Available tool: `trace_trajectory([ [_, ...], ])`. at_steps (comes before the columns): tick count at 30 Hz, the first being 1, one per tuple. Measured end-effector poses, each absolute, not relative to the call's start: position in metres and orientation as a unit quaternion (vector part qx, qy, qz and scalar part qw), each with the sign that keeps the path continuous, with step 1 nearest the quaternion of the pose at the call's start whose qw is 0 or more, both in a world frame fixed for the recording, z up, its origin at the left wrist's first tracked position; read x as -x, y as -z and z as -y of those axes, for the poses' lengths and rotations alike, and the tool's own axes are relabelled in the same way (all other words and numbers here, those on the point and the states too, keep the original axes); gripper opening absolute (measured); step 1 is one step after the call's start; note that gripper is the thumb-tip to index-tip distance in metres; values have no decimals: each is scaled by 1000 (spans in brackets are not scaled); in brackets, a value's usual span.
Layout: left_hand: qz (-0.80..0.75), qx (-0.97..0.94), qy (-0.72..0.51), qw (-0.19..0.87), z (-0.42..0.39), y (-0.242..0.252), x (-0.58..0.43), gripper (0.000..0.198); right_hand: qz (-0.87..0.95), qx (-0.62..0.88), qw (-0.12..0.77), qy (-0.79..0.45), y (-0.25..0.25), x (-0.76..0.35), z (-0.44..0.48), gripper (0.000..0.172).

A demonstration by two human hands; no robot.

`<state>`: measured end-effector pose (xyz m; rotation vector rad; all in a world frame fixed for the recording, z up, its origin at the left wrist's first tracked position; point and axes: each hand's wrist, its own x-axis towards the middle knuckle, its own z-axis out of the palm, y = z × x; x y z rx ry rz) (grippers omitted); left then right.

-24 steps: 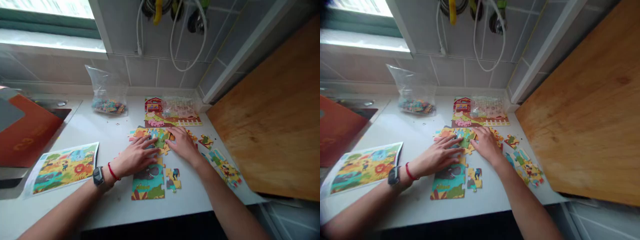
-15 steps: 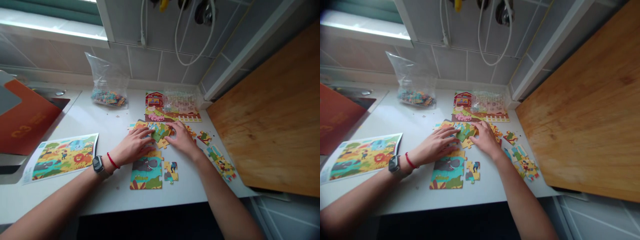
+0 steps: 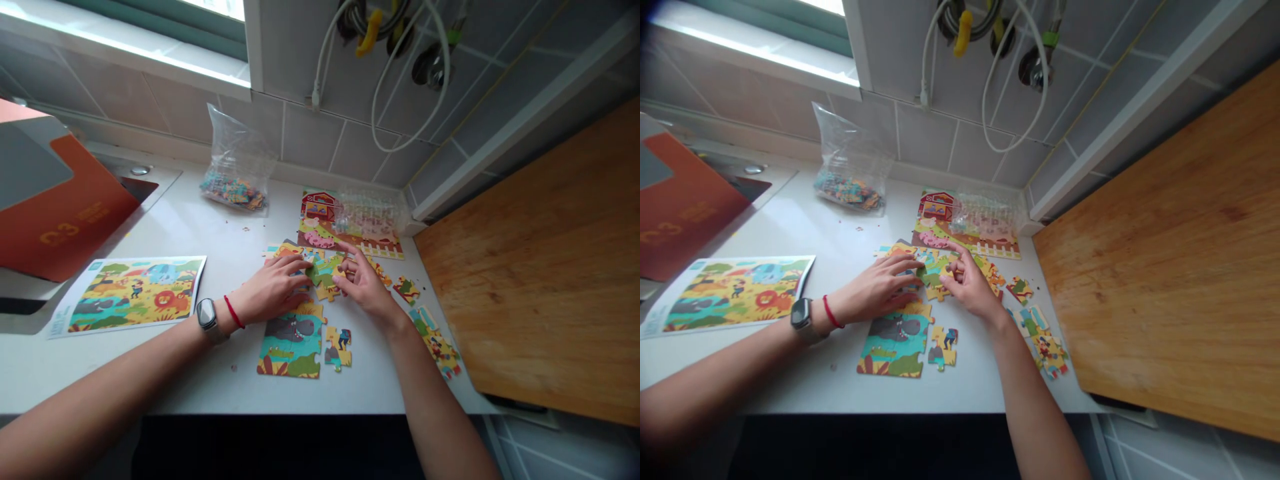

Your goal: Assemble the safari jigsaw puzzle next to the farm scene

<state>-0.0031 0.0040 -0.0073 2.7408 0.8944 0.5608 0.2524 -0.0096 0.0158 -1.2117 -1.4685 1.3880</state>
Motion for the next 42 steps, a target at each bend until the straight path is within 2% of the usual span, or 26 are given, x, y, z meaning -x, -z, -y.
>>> trace_trajectory([
  [4, -271, -937, -191, 115, 0, 5, 1, 24, 583, 451, 327, -591, -19, -249, 14, 45],
  [13, -271, -931, -205, 136, 4, 9, -2, 18, 547, 485, 336, -594, -25, -233, 72, 39],
  [21, -271, -937, -181, 125, 7, 4, -2, 26, 703, 453, 378, -396, 3, -229, 140, 19],
  [24, -264, -940, -176, 123, 5, 4, 0, 26, 704, 471, 368, -383, 6, -237, 143, 17],
  [31, -262, -940, -178, 129, 4, 3, 2, 27, 728, 516, 275, -359, 4, -268, 150, 14],
  [37, -256, -943, -170, 131, 5, 2, 2, 27, 720, 571, 277, -281, 0, -289, 146, 14],
  [42, -253, -942, -171, 141, 5, 2, 2, 26, 757, 547, 274, -228, -9, -284, 137, 15],
])
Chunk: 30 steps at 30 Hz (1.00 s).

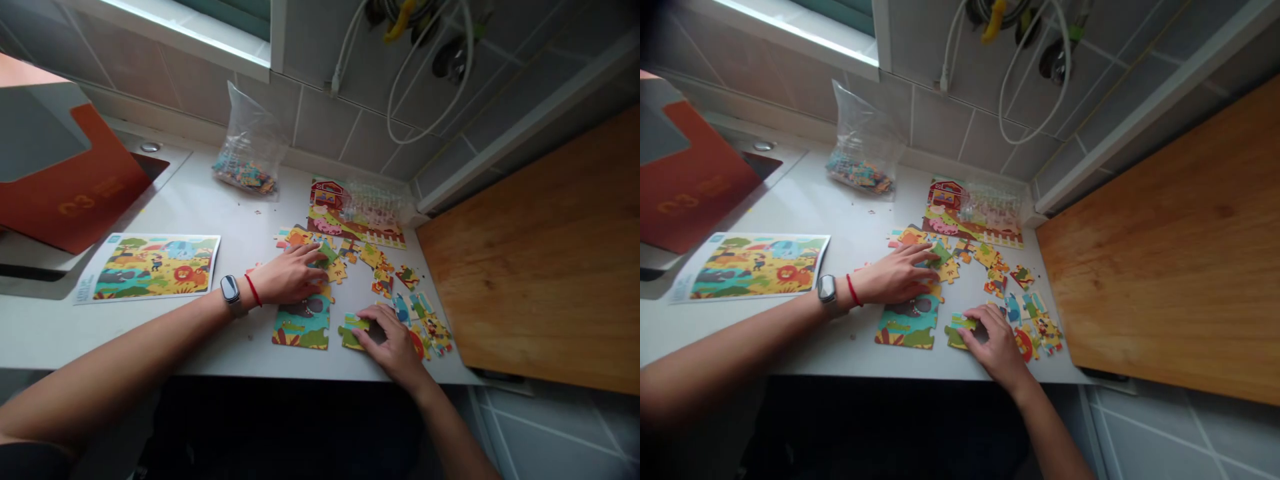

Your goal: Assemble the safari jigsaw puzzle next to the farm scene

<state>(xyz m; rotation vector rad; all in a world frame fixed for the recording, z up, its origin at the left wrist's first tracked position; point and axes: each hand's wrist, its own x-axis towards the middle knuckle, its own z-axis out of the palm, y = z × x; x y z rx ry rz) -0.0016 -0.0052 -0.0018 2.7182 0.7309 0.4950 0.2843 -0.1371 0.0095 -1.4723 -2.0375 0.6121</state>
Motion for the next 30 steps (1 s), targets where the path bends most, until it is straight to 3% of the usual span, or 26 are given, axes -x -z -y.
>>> trace_trajectory([
  [6, -250, -942, -177, 137, 4, 4, 1, 26, 768, 524, 278, -242, -10, -271, 132, 16],
  [12, -252, -940, -182, 140, 5, 5, 1, 26, 706, 572, 340, -243, -3, -252, 141, 7],
  [17, -247, -940, -185, 146, 5, 4, 1, 26, 636, 624, 365, -270, 0, -239, 145, 14],
  [26, -249, -940, -184, 141, 5, 1, 1, 26, 689, 600, 367, -175, -3, -238, 146, 6],
  [30, -224, -944, -190, 150, 11, -5, 0, 33, 773, 528, 284, -205, -12, -249, 157, 29],
])
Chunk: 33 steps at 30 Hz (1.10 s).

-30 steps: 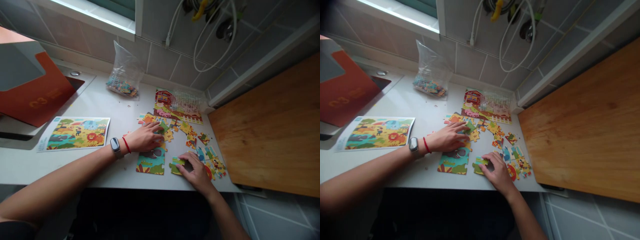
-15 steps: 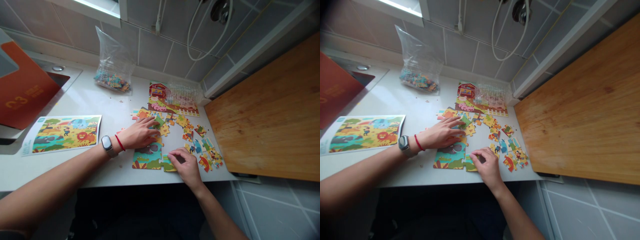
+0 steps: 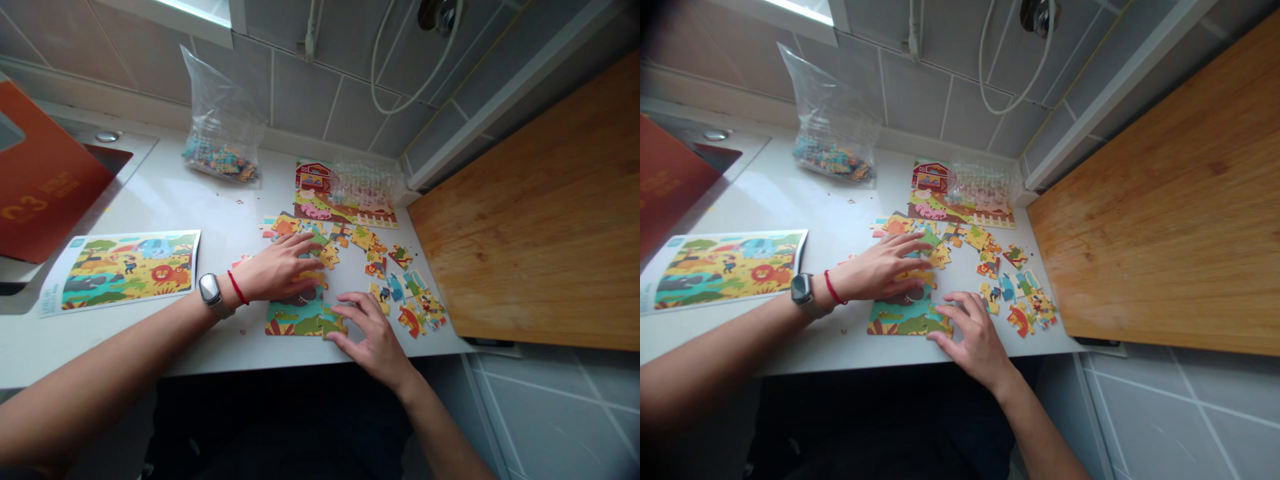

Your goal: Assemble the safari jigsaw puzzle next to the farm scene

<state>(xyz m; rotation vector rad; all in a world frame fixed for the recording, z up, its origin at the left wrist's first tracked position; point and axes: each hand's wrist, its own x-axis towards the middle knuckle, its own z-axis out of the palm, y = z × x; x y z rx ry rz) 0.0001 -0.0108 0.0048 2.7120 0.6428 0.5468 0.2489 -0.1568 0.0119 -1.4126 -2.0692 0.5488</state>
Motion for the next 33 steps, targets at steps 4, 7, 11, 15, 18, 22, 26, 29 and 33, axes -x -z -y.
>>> trace_trajectory([
  [4, -173, -954, -170, 178, 26, -5, -6, 71, 804, 510, 235, -196, -14, -254, 164, 39],
  [7, -169, -954, -160, 188, 36, 1, -12, 93, 806, 510, 242, -179, -12, -256, 162, 29],
  [11, -188, -952, -151, 191, 39, 9, -16, 94, 813, 506, 237, -166, -9, -258, 159, 26],
  [15, -195, -950, -147, 197, 38, 12, -16, 94, 817, 500, 238, -162, -9, -260, 157, 25],
  [18, -195, -949, -147, 201, 39, 13, -15, 94, 825, 490, 230, -162, -10, -262, 154, 24],
  [22, -190, -952, -138, 198, 37, 12, -13, 76, 838, 477, 209, -162, -13, -264, 152, 23],
  [26, -220, -951, -122, 182, 32, 6, -9, 47, 847, 466, 203, -154, -15, -265, 152, 22],
  [29, -233, -949, -120, 175, 29, 2, -8, 53, 854, 461, 193, -144, -15, -265, 152, 24],
  [33, -215, -953, -109, 182, 33, 3, -9, 65, 868, 449, 165, -132, -13, -264, 154, 27],
])
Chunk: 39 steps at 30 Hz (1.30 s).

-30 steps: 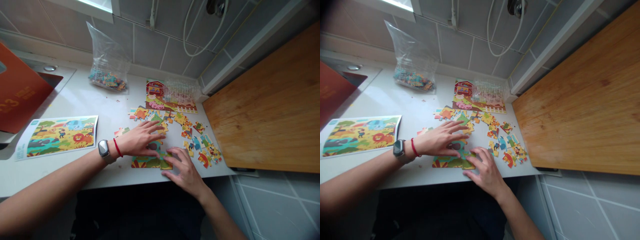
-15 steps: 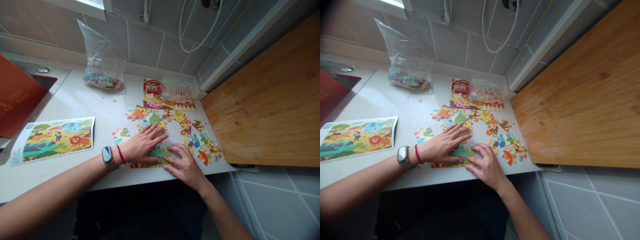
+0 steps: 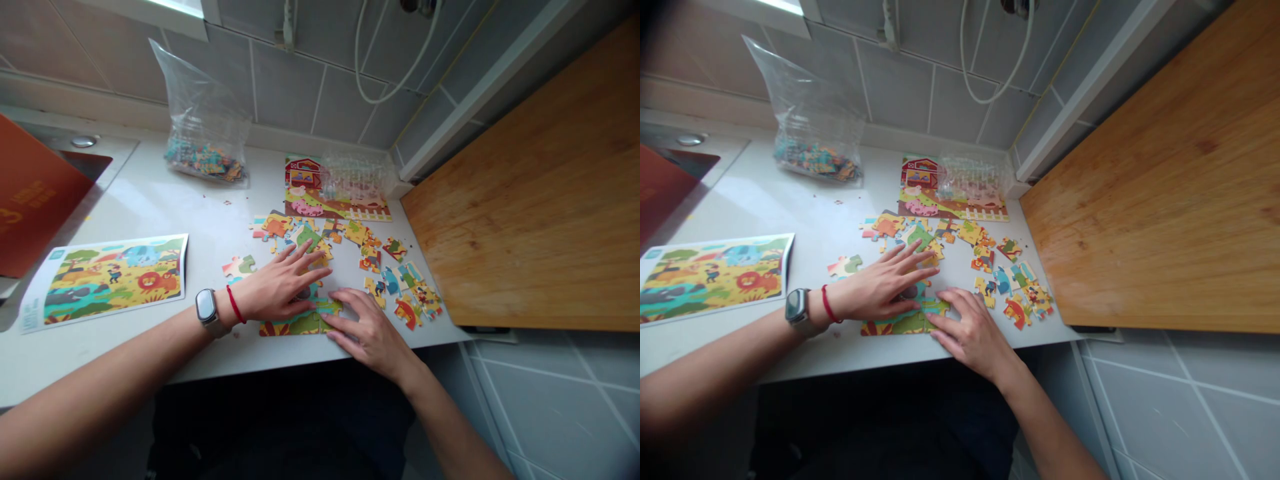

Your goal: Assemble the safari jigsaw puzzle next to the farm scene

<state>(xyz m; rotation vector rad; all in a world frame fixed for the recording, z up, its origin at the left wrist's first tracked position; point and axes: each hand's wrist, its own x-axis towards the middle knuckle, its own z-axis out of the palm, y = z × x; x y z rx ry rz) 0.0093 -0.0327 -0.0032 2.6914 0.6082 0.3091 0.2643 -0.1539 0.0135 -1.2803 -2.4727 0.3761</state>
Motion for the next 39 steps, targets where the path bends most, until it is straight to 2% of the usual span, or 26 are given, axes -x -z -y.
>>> trace_trajectory([
  [13, -230, -946, -115, 199, 32, 12, -8, 65, 883, 438, 111, -130, -25, -260, 149, 28],
  [23, -241, -947, -97, 187, 31, 9, -8, 71, 856, 479, 160, -110, -23, -260, 166, 26],
  [26, -254, -945, -93, 185, 31, 9, -8, 73, 831, 503, 212, -105, -20, -273, 168, 28],
  [30, -261, -944, -87, 181, 30, 10, -8, 74, 687, 642, 337, -48, -19, -306, 162, 22],
  [32, -257, -945, -88, 181, 30, 10, -8, 72, 658, 679, 320, -60, -20, -324, 157, 25],
  [35, -245, -948, -90, 182, 30, 8, -8, 67, 692, 676, 225, -117, -23, -340, 153, 33],
  [39, -241, -946, -98, 194, 30, 7, -9, 59, 742, 636, 130, -167, -29, -342, 148, 53],
])
